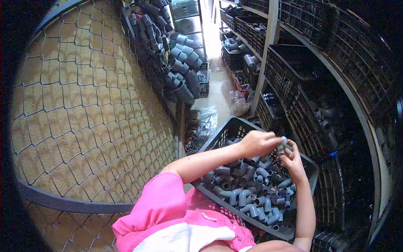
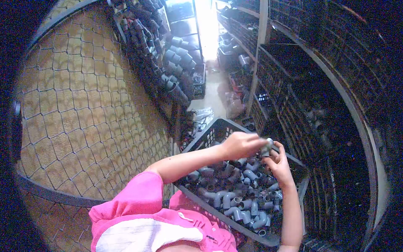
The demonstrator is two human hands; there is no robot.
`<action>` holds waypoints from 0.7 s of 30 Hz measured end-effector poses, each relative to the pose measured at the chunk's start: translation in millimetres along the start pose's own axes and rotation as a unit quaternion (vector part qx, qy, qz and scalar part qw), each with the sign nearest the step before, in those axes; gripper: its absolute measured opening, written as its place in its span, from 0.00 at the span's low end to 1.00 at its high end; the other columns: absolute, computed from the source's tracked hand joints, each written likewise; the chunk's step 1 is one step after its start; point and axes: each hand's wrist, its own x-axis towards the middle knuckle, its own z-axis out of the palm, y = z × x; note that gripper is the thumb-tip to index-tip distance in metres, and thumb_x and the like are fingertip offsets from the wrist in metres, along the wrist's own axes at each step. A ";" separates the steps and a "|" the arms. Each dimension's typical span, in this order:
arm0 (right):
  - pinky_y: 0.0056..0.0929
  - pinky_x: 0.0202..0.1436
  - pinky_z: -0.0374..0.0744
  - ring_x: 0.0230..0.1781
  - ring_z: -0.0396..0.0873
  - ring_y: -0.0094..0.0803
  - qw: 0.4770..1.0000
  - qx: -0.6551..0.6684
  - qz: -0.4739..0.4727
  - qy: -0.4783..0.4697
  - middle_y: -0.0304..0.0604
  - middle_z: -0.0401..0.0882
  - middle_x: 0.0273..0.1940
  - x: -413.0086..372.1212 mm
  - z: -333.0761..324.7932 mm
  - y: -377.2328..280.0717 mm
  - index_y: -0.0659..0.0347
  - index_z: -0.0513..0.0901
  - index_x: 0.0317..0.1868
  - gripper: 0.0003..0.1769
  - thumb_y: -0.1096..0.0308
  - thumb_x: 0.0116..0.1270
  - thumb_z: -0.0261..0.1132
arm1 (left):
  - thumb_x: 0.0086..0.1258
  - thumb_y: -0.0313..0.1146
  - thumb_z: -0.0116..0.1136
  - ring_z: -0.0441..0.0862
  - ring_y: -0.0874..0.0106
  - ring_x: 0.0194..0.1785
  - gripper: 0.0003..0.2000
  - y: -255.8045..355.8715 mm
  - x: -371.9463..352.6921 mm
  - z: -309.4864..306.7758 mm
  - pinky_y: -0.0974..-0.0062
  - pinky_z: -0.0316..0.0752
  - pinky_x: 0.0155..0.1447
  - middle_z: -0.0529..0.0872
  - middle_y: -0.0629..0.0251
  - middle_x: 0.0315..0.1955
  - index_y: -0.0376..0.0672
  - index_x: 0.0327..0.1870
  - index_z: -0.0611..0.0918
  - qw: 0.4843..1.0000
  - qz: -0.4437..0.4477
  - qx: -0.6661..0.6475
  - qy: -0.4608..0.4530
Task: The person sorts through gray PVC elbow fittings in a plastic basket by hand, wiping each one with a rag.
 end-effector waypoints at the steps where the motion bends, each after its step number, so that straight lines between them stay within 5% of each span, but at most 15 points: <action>1: 0.17 0.36 0.73 0.44 0.80 0.22 1.000 -0.021 0.010 -0.012 0.42 0.82 0.56 -1.8 4.8 -6.2 0.54 0.57 0.72 0.37 0.77 0.66 0.65 | 0.62 0.33 0.64 0.84 0.59 0.28 0.21 -4.4 0.5 -4.7 0.63 0.79 0.30 0.81 0.64 0.31 0.51 0.58 0.81 0.999 -0.035 0.005 -0.005; 10: 0.17 0.39 0.75 0.44 0.82 0.22 1.000 0.008 -0.021 0.019 0.40 0.82 0.56 3.6 -6.0 3.8 0.55 0.57 0.73 0.36 0.72 0.71 0.65 | 0.61 0.31 0.64 0.83 0.57 0.29 0.23 17.2 2.7 -6.3 0.61 0.79 0.30 0.80 0.62 0.32 0.52 0.60 0.80 0.997 0.020 -0.069 -0.035; 16: 0.16 0.35 0.75 0.43 0.84 0.23 0.997 0.060 0.037 0.026 0.39 0.83 0.55 7.0 -0.1 7.4 0.55 0.58 0.74 0.35 0.66 0.73 0.65 | 0.66 0.32 0.62 0.84 0.53 0.31 0.22 7.9 -5.2 3.0 0.59 0.80 0.33 0.83 0.59 0.36 0.52 0.63 0.78 0.992 -0.103 -0.073 0.010; 21: 0.14 0.32 0.74 0.43 0.81 0.17 0.994 0.067 -0.004 0.085 0.39 0.82 0.56 15.9 -6.3 21.9 0.58 0.59 0.76 0.35 0.67 0.74 0.64 | 0.66 0.32 0.62 0.85 0.57 0.31 0.22 18.6 -2.7 4.3 0.61 0.80 0.32 0.82 0.61 0.35 0.51 0.62 0.78 0.998 -0.033 -0.043 -0.022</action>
